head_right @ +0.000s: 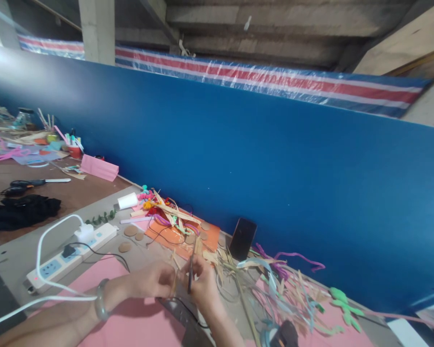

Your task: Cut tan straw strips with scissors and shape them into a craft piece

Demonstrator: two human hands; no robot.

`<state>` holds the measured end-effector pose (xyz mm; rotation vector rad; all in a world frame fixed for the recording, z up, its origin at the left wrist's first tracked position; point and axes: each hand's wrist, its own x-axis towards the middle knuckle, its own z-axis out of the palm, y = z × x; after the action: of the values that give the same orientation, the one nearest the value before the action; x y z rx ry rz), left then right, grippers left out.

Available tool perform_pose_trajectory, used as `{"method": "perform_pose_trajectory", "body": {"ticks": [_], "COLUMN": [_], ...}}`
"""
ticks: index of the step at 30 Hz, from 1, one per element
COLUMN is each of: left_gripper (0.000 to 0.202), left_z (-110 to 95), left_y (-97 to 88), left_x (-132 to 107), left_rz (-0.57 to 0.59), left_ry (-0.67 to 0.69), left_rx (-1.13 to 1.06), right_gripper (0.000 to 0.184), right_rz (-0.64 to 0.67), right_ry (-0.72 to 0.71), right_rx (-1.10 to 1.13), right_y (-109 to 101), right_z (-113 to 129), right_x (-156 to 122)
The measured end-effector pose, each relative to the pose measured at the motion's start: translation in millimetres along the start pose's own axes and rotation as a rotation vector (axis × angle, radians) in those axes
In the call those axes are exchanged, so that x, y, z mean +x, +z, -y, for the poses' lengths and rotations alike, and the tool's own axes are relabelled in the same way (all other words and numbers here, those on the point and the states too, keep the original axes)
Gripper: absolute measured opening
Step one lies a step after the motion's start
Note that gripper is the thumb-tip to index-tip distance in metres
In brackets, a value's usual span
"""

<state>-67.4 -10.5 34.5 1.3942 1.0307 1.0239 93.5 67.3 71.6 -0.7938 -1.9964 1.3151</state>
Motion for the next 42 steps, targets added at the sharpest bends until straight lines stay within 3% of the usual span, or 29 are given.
{"method": "perform_pose_trajectory", "body": {"ticks": [5, 17, 28, 32, 38, 42], "left_gripper": [0.010, 0.021, 0.020, 0.019, 0.022, 0.016], "left_z": [-7.8, -15.4, -5.0, -9.4, -19.2, -16.5], "left_y": [-2.8, -10.6, -6.7, -6.2, -9.6, -11.7], "left_x": [-0.6, 1.4, 6.4, 4.6, 0.5, 1.4], "left_rz": [-0.125, -0.355, -0.388, -0.405, -0.539, -0.552], "left_ry": [-0.044, -0.001, 0.038, 0.059, 0.084, 0.085], "left_rx": [-0.091, -0.068, -0.070, -0.134, -0.148, -0.148], "right_gripper": [0.021, 0.018, 0.035, 0.029, 0.020, 0.016], "right_rz": [-0.039, -0.047, 0.001, 0.048, 0.101, 0.146], "right_ry": [0.021, 0.075, 0.127, 0.075, -0.117, -0.103], "right_rx": [0.035, 0.075, 0.124, -0.033, -0.553, -0.727], "right_y": [-5.2, -2.6, 4.6, 1.2, -16.6, -18.8], "right_z": [-3.0, -0.3, -5.4, -0.2, 8.7, 10.9], "right_x": [4.2, 2.7, 1.2, 0.8, -1.0, -2.8]}}
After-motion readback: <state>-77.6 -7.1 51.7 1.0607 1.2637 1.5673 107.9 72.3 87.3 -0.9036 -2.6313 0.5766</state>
